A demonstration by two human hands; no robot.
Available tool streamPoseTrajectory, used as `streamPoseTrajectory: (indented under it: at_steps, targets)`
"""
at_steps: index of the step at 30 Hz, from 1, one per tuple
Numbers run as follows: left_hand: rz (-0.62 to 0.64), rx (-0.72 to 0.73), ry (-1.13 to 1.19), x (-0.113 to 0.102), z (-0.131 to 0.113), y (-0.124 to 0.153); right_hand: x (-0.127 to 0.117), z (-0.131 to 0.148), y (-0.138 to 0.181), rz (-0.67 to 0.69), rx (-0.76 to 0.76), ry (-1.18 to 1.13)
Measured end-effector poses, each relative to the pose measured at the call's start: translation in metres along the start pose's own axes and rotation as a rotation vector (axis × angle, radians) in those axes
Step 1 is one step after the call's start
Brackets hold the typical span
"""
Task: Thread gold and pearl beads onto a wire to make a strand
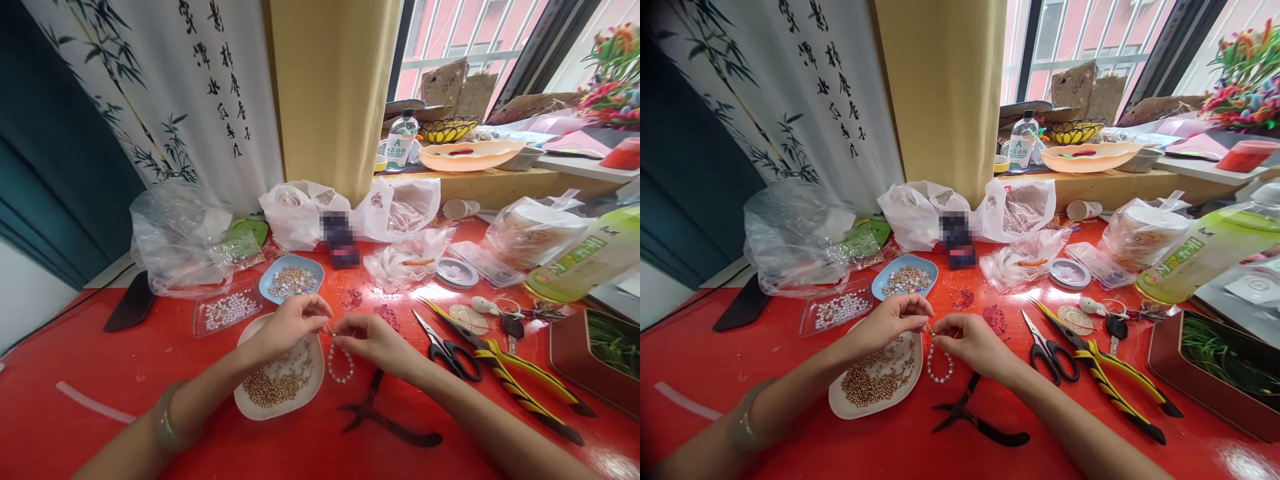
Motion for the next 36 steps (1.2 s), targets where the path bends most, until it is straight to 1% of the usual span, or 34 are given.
streamPoseTrajectory:
  at_steps: [3,6,8,11,13,15,17,20,24,26,28,31,34,36]
  targets:
    - [-0.015,0.002,-0.037,-0.001,0.0,0.0,-0.001,-0.001,0.0,-0.01,-0.006,-0.003]
    - [-0.026,0.043,-0.101,-0.002,-0.003,0.0,-0.002,-0.002,-0.001,-0.018,0.004,0.008]
    - [-0.025,0.068,-0.125,-0.002,-0.005,0.0,-0.001,-0.002,-0.001,-0.018,0.005,-0.032]
    - [-0.028,0.06,-0.094,-0.001,-0.002,0.0,0.0,0.002,0.0,-0.016,-0.029,-0.12]
    - [-0.032,0.04,-0.054,-0.001,0.001,-0.001,0.001,0.005,0.001,-0.009,-0.033,-0.128]
    - [-0.035,0.042,-0.044,0.0,0.002,-0.001,0.002,0.004,0.002,0.001,-0.007,-0.126]
    - [-0.033,0.076,-0.09,0.0,-0.001,0.0,0.004,0.0,0.003,0.01,0.045,-0.164]
    - [-0.055,0.141,-0.228,0.0,-0.007,0.002,0.008,-0.01,0.003,0.035,0.136,-0.271]
    - [-0.149,0.276,-0.446,-0.004,-0.025,0.01,0.008,-0.014,0.001,0.035,0.147,-0.334]
    - [-0.12,0.359,-0.52,0.001,-0.035,0.014,0.006,-0.013,0.0,0.029,0.14,-0.346]
    - [-0.057,0.443,-0.569,0.009,-0.042,0.018,0.006,-0.012,0.0,0.037,0.141,-0.38]
    - [0.01,0.561,-0.604,0.017,-0.051,0.023,0.007,-0.013,0.002,0.052,0.175,-0.494]
    - [0.041,0.665,-0.635,0.02,-0.056,0.027,0.009,-0.015,0.004,0.058,0.224,-0.608]
    - [0.048,0.732,-0.662,0.021,-0.059,0.029,0.012,-0.016,0.006,0.081,0.244,-0.643]
Point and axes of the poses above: each hand's wrist, its own y-axis away from the middle knuckle, its own x-axis out of the palm, z = x × y, the point moved 9 cm from there along -y, towards the middle knuckle, and after that the axes turned 2 degrees about y, right-handed, at the moved point
